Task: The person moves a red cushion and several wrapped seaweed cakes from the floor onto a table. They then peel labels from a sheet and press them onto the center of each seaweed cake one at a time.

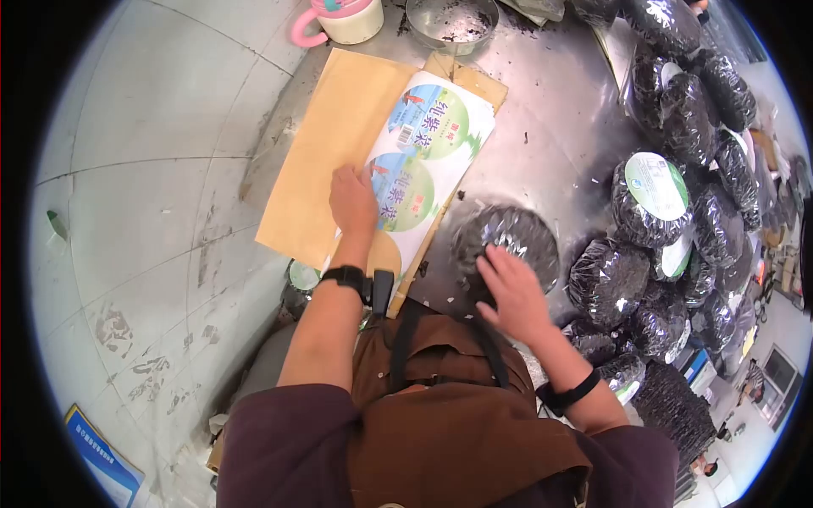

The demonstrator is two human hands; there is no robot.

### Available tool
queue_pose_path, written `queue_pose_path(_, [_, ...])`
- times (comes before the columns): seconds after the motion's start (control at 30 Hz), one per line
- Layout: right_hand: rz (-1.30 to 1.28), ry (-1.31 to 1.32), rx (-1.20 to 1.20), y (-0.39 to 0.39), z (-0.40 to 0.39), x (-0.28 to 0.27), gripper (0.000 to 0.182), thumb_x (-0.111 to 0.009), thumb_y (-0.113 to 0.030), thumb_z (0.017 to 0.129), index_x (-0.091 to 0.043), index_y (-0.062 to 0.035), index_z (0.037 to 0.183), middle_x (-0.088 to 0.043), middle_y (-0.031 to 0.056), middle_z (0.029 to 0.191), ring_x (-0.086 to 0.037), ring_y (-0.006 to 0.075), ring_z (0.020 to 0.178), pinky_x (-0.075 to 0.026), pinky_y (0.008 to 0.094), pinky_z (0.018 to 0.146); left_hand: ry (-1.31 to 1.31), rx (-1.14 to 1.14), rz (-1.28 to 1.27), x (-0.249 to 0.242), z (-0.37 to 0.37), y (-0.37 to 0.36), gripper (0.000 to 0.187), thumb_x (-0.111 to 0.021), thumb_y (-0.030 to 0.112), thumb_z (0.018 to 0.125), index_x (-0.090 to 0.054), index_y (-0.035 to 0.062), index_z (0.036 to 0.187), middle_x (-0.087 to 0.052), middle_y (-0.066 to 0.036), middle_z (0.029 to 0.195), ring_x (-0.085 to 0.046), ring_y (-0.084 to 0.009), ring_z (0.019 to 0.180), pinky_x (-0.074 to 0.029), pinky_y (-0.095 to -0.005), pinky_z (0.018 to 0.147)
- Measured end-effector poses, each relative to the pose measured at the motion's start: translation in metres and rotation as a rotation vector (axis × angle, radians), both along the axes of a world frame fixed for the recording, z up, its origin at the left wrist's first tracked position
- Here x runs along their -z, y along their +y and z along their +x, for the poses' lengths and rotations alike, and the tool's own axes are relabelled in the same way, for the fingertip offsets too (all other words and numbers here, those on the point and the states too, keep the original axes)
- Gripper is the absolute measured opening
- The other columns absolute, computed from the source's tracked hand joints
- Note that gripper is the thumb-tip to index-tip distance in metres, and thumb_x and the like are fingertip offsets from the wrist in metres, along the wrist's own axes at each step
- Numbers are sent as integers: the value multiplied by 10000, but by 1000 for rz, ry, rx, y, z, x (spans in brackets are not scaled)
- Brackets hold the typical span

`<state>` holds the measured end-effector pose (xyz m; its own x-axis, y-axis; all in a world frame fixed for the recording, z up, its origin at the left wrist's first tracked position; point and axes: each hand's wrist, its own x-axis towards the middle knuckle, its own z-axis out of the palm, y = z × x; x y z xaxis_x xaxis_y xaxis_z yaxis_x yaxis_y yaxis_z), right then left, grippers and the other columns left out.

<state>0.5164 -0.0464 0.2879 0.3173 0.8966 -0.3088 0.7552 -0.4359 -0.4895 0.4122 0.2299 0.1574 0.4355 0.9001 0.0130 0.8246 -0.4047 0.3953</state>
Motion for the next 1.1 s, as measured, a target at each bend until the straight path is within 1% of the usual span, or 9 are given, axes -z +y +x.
queue_pose_path(0.57, [169, 14, -7, -49, -32, -24, 622, -731, -155, 697, -498, -63, 1267, -354, 172, 1423, -336, 348, 1321, -330, 448, 1051, -62, 41, 126, -9, -7, -10, 80, -514, 104, 881, -478, 32, 886, -582, -147, 951, -592, -369, 834, -478, -459, 700])
queue_pose_path(0.63, [236, 49, 90, -56, -22, -19, 635, -734, -158, 697, -489, -58, 1275, -357, 180, 1418, -346, 362, 1308, -334, 449, 1049, -433, 276, 121, -28, -9, -35, 61, -520, 58, 858, -487, 25, 898, -588, -151, 978, -583, -345, 829, -472, -410, 708])
queue_pose_path(0.7, [287, 149, 304, -63, -15, -17, 658, -749, -182, 707, -467, -36, 1283, -369, 193, 1409, -384, 359, 1280, -372, 433, 1022, -603, 482, -41, -78, -13, -89, 60, -528, 34, 867, -486, 18, 907, -591, -134, 979, -585, -259, 829, -461, -343, 727])
queue_pose_path(0.77, [408, 496, 624, -63, -7, -10, 681, -764, -206, 712, -452, -17, 1287, -369, 194, 1404, -389, 303, 1285, -407, 400, 983, -836, 390, -622, -121, -19, -142, 44, -525, 23, 890, -483, 22, 876, -588, -97, 966, -569, -163, 851, -448, -299, 763])
queue_pose_path(0.8, [464, 553, 721, -61, -6, -1, 519, -755, -180, 744, -521, -19, 1178, -544, 144, 1207, -544, 202, 1095, -480, 312, 826, -929, 325, -880, -143, -20, -158, 47, -520, 27, 901, -483, 24, 872, -583, -86, 978, -555, -137, 861, -446, -286, 773])
queue_pose_path(0.83, [470, 548, 726, -62, -1, 3, 519, -755, -180, 744, -521, -19, 1178, -544, 144, 1207, -544, 202, 1095, -480, 312, 826, -1016, 251, -1138, -157, -18, -169, 54, -515, 31, 911, -482, 27, 868, -579, -75, 990, -541, -111, 872, -444, -273, 782])
queue_pose_path(0.9, [193, 1152, 847, -69, 8, 4, 299, -719, -127, 786, -568, -47, 1032, -617, 35, 902, -591, 107, 789, -464, 225, 652, -1054, 204, -1229, -154, -15, -173, 54, -519, 43, 917, -478, 25, 887, -572, -84, 1017, -538, -108, 864, -443, -255, 794])
queue_pose_path(0.93, [234, 1126, 889, -70, 9, -1, 153, -675, -86, 825, -563, -77, 929, -565, -52, 733, -522, 45, 639, -412, 194, 574, -975, 189, -1130, -145, -12, -170, 62, -526, 49, 919, -473, 23, 900, -571, -90, 1022, -538, -107, 864, -444, -251, 796])
queue_pose_path(1.1, [481, 974, 1106, -78, 19, 5, 219, -656, -99, 834, -548, -63, 1022, -605, -18, 863, -546, 51, 768, -424, 203, 651, -1059, 38, -1276, -147, 4, -161, 61, -505, 50, 933, -476, 46, 880, -550, -98, 1109, -525, -99, 909, -441, -248, 817])
